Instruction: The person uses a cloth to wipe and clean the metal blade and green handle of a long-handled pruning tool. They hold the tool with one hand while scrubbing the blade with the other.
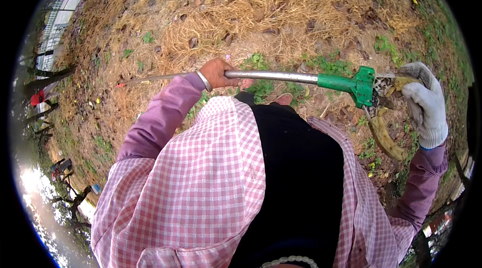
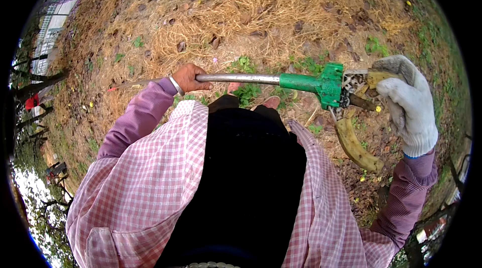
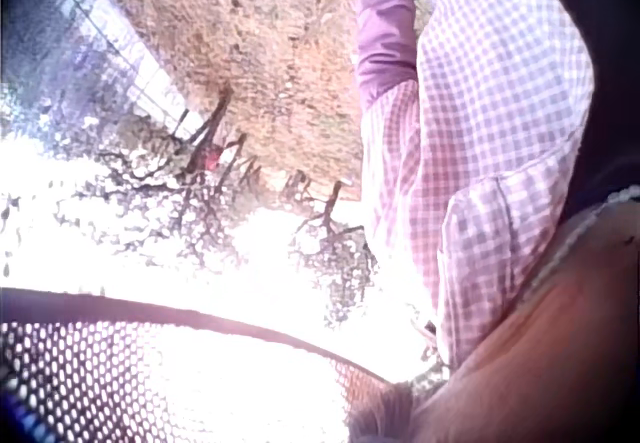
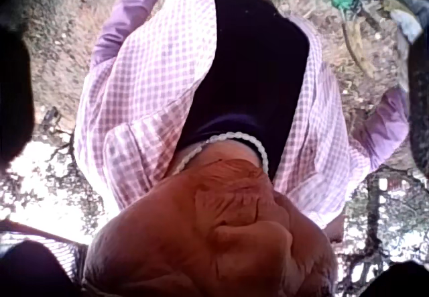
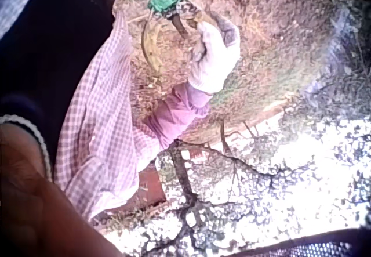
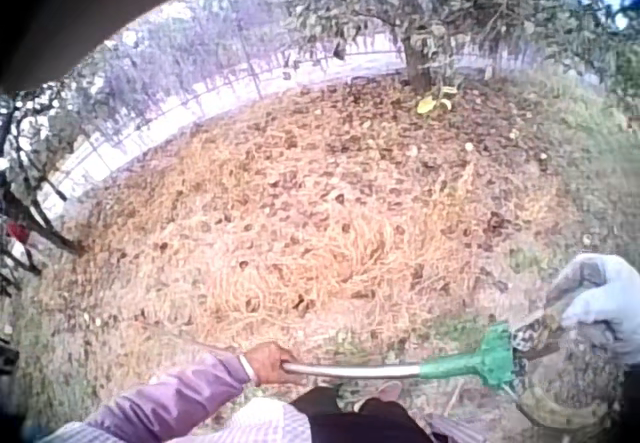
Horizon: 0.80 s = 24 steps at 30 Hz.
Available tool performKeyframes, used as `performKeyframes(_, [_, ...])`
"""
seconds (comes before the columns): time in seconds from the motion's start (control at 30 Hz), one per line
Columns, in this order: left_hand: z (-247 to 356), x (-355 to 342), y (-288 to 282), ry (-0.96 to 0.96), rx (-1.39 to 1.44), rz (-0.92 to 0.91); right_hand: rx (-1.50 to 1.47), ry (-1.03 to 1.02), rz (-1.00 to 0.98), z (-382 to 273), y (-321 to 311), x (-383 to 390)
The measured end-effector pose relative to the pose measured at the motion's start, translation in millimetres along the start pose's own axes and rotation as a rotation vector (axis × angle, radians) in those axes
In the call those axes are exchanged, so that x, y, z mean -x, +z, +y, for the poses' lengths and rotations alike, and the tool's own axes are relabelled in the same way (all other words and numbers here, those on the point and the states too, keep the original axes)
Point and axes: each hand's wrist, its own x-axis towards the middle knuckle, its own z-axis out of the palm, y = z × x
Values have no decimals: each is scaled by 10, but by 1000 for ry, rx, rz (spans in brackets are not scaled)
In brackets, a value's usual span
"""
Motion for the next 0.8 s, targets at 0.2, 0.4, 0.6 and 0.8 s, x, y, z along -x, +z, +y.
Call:
performKeyframes(0.2, [-154, -60, 167, 207, -56, 199, 66, 52, 84, -30, 43, 27])
performKeyframes(0.4, [-174, 12, 263, 330, -75, 394, 229, 99, 109, -166, 140, 0])
performKeyframes(0.6, [-248, -15, 267, 341, -74, 419, 249, -6, 74, -185, 240, 14])
performKeyframes(0.8, [-344, 25, 318, 383, -60, 443, 180, 81, -18, -164, 190, -44])
